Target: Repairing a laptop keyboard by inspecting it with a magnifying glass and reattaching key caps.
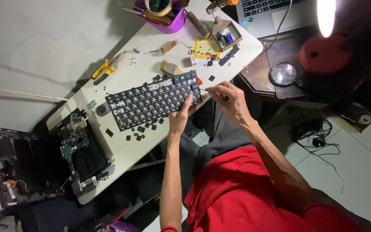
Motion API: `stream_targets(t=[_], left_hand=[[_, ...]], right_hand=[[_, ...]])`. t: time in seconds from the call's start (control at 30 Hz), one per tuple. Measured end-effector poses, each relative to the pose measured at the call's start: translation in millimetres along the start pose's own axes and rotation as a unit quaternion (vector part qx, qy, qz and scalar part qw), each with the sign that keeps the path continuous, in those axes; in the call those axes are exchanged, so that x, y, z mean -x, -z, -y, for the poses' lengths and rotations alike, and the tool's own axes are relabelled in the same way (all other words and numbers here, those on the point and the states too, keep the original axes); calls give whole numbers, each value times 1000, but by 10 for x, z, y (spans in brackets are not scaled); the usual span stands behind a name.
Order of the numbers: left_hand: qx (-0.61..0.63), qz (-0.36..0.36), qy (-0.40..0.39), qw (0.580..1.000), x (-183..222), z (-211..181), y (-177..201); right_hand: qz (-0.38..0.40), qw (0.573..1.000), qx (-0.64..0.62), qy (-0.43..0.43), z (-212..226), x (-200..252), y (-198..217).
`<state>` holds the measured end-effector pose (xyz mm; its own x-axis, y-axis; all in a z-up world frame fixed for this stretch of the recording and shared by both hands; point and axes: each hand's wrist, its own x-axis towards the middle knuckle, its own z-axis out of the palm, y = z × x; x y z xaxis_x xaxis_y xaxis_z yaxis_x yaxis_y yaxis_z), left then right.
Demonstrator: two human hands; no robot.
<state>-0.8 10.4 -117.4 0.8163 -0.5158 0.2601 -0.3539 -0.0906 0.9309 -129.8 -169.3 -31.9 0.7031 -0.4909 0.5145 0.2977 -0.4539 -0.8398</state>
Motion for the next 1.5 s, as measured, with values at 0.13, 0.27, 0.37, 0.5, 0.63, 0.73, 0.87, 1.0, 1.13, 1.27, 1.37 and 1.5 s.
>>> stream_targets(t=[0.13,0.27,0.37,0.5,0.63,0.73,0.87,1.0,1.13,1.27,1.37,1.5], left_hand=[[-221,9,-196,955,-74,437,-23],[-350,13,-279,894,-97,239,35],[-191,22,-170,967,-27,291,5],[-186,17,-165,968,-63,313,37],[-366,6,-299,881,-75,363,75],[-364,6,-302,881,-76,458,75],[-271,3,-237,933,-69,181,58],[-259,3,-232,938,-78,169,31],[-82,-15,-135,987,-16,134,-49],[-104,1,-153,983,-35,72,0],[-64,-16,-124,990,-33,78,-45],[-27,-24,-83,996,0,67,-83]], right_hand=[[5,1000,3,15,8,2,-3],[6,1000,-2,13,10,9,-21],[7,1000,-4,9,25,1,-16],[8,1000,2,5,10,6,-27],[13,1000,-9,-1,15,9,-29],[14,1000,-18,-13,43,6,-42],[6,999,-21,-24,51,26,-67],[-2,999,-26,-30,18,61,-111],[-2,999,-32,-28,73,42,-105],[-2,1000,-12,-11,-14,68,-78],[-4,1000,4,-2,-5,73,-71],[-6,1000,12,1,-34,75,-86]])
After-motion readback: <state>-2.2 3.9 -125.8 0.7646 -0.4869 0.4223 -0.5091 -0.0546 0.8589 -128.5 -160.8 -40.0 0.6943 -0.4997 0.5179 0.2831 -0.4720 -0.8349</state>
